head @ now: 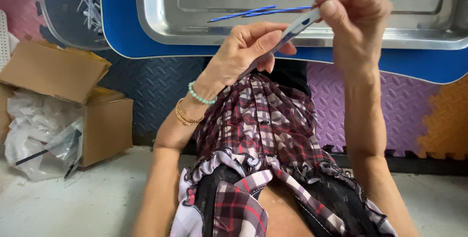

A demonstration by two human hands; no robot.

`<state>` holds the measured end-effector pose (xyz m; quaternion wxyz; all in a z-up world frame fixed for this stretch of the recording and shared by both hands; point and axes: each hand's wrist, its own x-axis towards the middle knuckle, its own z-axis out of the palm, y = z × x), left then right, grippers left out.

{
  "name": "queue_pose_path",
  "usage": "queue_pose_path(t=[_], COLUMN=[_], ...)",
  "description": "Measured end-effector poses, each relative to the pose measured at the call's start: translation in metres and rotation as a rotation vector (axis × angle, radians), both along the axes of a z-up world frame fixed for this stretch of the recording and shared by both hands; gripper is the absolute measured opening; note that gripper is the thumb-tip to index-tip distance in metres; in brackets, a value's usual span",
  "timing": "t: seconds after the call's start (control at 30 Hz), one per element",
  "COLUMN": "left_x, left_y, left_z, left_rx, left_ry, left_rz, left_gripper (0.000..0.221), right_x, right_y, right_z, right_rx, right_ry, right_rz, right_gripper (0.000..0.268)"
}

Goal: The person assembles ballpoint pens by inserting ink cartridges and springs into pen barrels and then attaching the pen caps.

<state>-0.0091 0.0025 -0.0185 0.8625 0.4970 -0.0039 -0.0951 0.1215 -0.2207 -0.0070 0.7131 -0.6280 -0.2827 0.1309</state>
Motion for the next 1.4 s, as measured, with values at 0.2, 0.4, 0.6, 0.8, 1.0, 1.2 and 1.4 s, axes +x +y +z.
queue_pose_path(t=[0.2,0.4,0.6,0.8,1.0,1.2,1.4], left_x=[-0.015,-0.029,-0.045,-0.052,-0.075,-0.106,-0.086], left_y=[-0.010,-0.017,-0.022,-0.004,0.054,0.223,0.384], left_z=[-0.023,-0.009,-0.016,-0.017,0.028,-0.005,-0.129], left_rx=[-0.184,0.047,0.012,0.073,0.481,0.483,1.301], left_ry=[0.113,0.067,0.021,-0.039,-0.196,-0.074,-0.014], left_rz=[-0.001,0.103,0.226,0.152,0.364,0.968,1.069], left_gripper=[0.051,0.054,0.046,0.049,0.051,0.054,0.023], right_x=[-0.026,-0.046,-0.067,-0.065,-0.022,0.046,0.078], right_y=[0.005,0.023,0.029,0.035,0.050,0.060,0.075], right_z=[0.001,0.017,0.007,0.017,0.018,-0.016,-0.060], right_rx=[-0.030,-0.297,-0.326,-0.264,-0.193,-0.679,-0.942], right_ry=[0.046,-0.404,-0.554,-0.550,-0.670,-0.947,-0.936], right_rz=[0.116,-0.082,-0.106,-0.024,0.074,-0.031,-0.102], right_gripper=[0.030,0.014,0.029,0.036,0.030,0.040,0.022])
